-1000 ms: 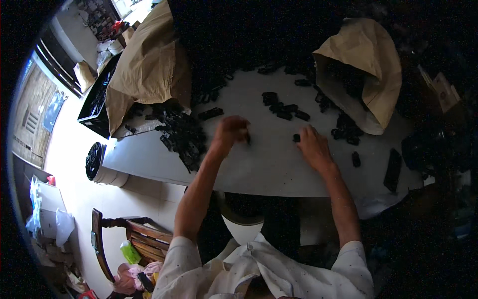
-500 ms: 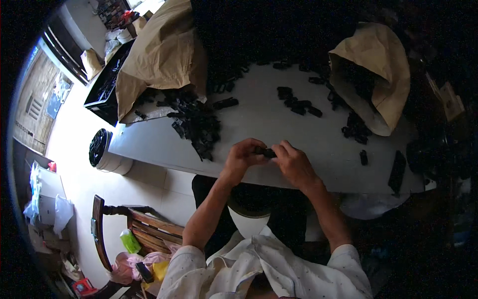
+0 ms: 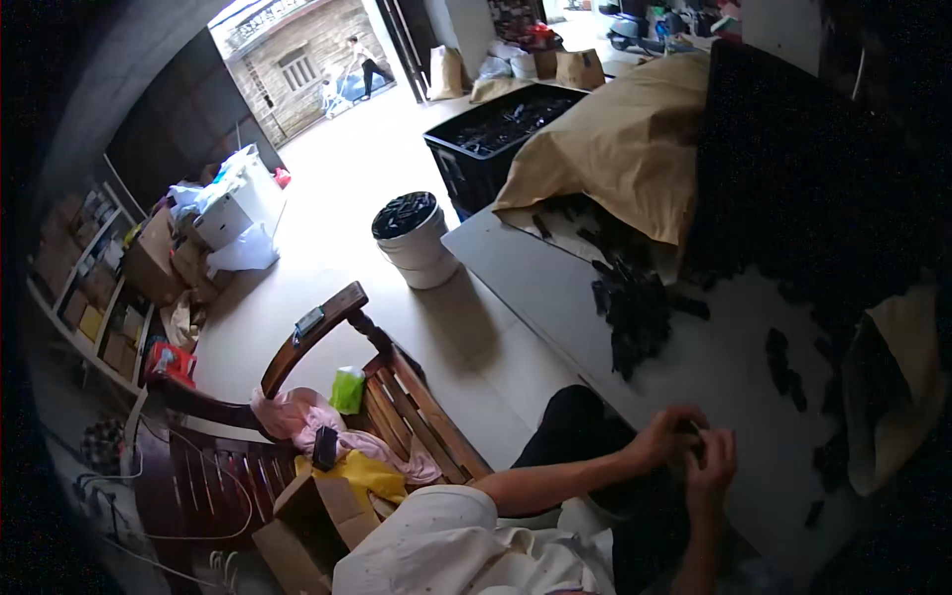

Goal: Sorting and organizing small metal clips from a paper bag onto a table.

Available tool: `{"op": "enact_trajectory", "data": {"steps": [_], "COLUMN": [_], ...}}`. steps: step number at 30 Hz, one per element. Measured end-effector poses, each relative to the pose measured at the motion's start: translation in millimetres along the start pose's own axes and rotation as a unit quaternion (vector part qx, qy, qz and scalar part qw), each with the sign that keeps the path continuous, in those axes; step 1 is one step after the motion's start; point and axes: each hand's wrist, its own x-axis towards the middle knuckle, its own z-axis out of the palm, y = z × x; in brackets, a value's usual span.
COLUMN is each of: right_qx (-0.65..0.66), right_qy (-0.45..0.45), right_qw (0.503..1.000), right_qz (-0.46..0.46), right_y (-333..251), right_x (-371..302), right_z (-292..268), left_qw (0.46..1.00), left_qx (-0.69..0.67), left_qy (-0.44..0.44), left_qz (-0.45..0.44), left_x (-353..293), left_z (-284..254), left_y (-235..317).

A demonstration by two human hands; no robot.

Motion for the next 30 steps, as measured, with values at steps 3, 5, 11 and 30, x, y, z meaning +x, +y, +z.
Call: {"op": "enact_trajectory", "data": {"steps": [3,5,11,30], "right_qx": [0.168,0.242,0.343,-0.22], "right_qy": [0.004,0.027,-0.114,-0.061], "right_qw": [0.984,0.965,0.921,0.973], "right_qz": [0.059,0.1,0.142,-0.034], "right_y": [40,59,11,74], "right_x": [-12,-19,-12,202], "right_z": [10,16,11,84], "left_qw": [0.995,0.99,0.998,0.941], "left_qx": [0.017,-0.054,-0.02,0.303], "left_qy": [-0.028,-0.05,-0.057,-0.148], "left_qz": [0.092,0.119,-0.009,-0.017], "left_x": [2,3,-32,-45], "left_z": [3,9,-22,-29], "left_y": [-8,-10,0,-30]}}
